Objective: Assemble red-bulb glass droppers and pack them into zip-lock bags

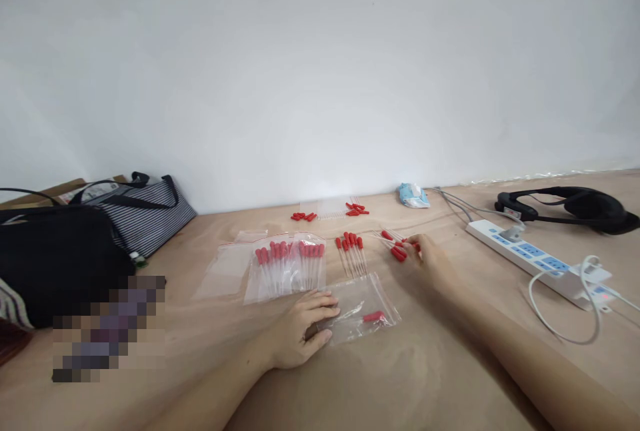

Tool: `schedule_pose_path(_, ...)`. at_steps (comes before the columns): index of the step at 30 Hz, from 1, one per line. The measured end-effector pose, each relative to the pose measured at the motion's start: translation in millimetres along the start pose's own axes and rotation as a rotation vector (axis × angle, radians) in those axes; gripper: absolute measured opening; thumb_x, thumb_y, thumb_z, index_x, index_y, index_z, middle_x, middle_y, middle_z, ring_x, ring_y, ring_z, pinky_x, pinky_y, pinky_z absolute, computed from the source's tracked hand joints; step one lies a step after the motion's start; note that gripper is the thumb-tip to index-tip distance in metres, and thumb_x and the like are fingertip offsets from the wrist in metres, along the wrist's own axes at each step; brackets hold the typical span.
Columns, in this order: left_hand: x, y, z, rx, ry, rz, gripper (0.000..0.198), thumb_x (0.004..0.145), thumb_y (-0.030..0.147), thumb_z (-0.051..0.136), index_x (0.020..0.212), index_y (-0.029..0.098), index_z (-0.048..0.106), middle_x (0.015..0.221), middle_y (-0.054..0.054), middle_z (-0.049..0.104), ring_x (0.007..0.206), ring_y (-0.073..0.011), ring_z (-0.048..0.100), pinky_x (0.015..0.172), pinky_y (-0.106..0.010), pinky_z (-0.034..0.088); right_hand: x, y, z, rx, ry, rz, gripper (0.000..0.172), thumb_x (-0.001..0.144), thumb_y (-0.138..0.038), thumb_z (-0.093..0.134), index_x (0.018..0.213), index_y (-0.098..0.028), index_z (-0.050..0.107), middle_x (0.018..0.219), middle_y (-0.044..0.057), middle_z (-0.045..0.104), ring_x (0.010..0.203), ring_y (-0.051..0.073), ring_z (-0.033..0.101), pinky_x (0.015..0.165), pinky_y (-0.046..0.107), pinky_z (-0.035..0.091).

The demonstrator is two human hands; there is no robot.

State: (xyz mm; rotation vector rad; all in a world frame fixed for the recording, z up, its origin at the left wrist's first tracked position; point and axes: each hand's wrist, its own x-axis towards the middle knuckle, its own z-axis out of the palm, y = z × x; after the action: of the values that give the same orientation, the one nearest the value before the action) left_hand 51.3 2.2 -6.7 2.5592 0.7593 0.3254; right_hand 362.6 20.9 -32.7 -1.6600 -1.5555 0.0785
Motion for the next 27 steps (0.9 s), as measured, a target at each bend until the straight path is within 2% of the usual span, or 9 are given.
schedule_pose_path(2,0.1,1.1,-0.4,-0.005,0.004,-0.003,0.038,0.079,0.023,0.048,0.116,0.023,0.052,0.125,-0.005,0.050,0.119,-0.0222,0.039,0.102,-0.045,0.026,4.1,6.7,-16.5,0.283,-0.099,0.060,0.032,0.082,-0.049,0.038,0.078,-0.020,0.049,0.066,0.004,0.057,0.062,0.016,0.052,0.060,0.030,0.040)
schedule_pose_path(4,0.0,1.3,-0.3,-0.011,0.017,-0.003,0.039,0.079,0.023,0.048,0.117,0.024,0.050,0.125,-0.004,0.050,0.119,-0.0221,0.039,0.102,-0.044,0.026,8.1,14.1,-34.1,0.484,-0.251,0.073,0.034,0.077,-0.053,0.046,0.075,-0.019,0.048,0.061,0.001,0.055,0.058,0.014,0.051,0.059,0.029,0.041)
schedule_pose_path(7,-0.9,-0.6,1.2,-0.008,0.045,-0.004,0.038,0.078,0.024,0.048,0.116,0.024,0.050,0.123,-0.004,0.051,0.119,-0.0224,0.039,0.102,-0.044,0.027,10.4,22.3,-54.5,0.573,-0.453,0.081,0.036,0.067,-0.053,0.059,0.071,-0.018,0.051,0.062,0.000,0.055,0.058,0.012,0.049,0.058,0.028,0.039)
schedule_pose_path(10,-2.6,-3.9,2.9,0.005,0.058,-0.008,0.037,0.078,0.024,0.049,0.115,0.023,0.051,0.122,-0.004,0.052,0.118,-0.0228,0.040,0.102,-0.044,0.028,8.5,23.2,-61.9,0.592,-0.544,0.107,0.037,0.065,-0.053,0.061,0.069,-0.018,0.052,0.063,0.000,0.054,0.058,0.012,0.047,0.058,0.027,0.038)
schedule_pose_path(15,-3.9,-5.4,2.9,0.010,0.066,-0.008,0.037,0.078,0.023,0.049,0.115,0.023,0.051,0.123,-0.004,0.051,0.118,-0.0221,0.040,0.101,-0.044,0.029,5.4,17.3,-58.7,0.643,-0.636,0.101,0.035,0.064,-0.051,0.062,0.068,-0.017,0.052,0.062,-0.001,0.052,0.056,0.011,0.045,0.057,0.027,0.036)
schedule_pose_path(21,-1.9,-2.3,1.7,0.017,0.070,-0.017,0.037,0.076,0.023,0.050,0.112,0.021,0.054,0.121,-0.005,0.053,0.117,-0.0228,0.042,0.100,-0.043,0.031,4.0,17.7,-50.9,0.652,-0.673,0.113,0.034,0.064,-0.049,0.063,0.067,-0.017,0.051,0.060,-0.002,0.050,0.055,0.010,0.044,0.055,0.025,0.035)
schedule_pose_path(27,-1.7,-2.4,1.4,0.018,0.071,-0.035,0.042,0.076,0.024,0.049,0.118,0.023,0.048,0.122,-0.004,0.051,0.117,-0.0229,0.041,0.099,-0.042,0.032,-11.4,-5.5,-23.9,0.754,-0.648,0.111,0.032,0.066,-0.047,0.063,0.068,-0.018,0.050,0.059,-0.004,0.048,0.052,0.008,0.041,0.049,0.022,0.031)
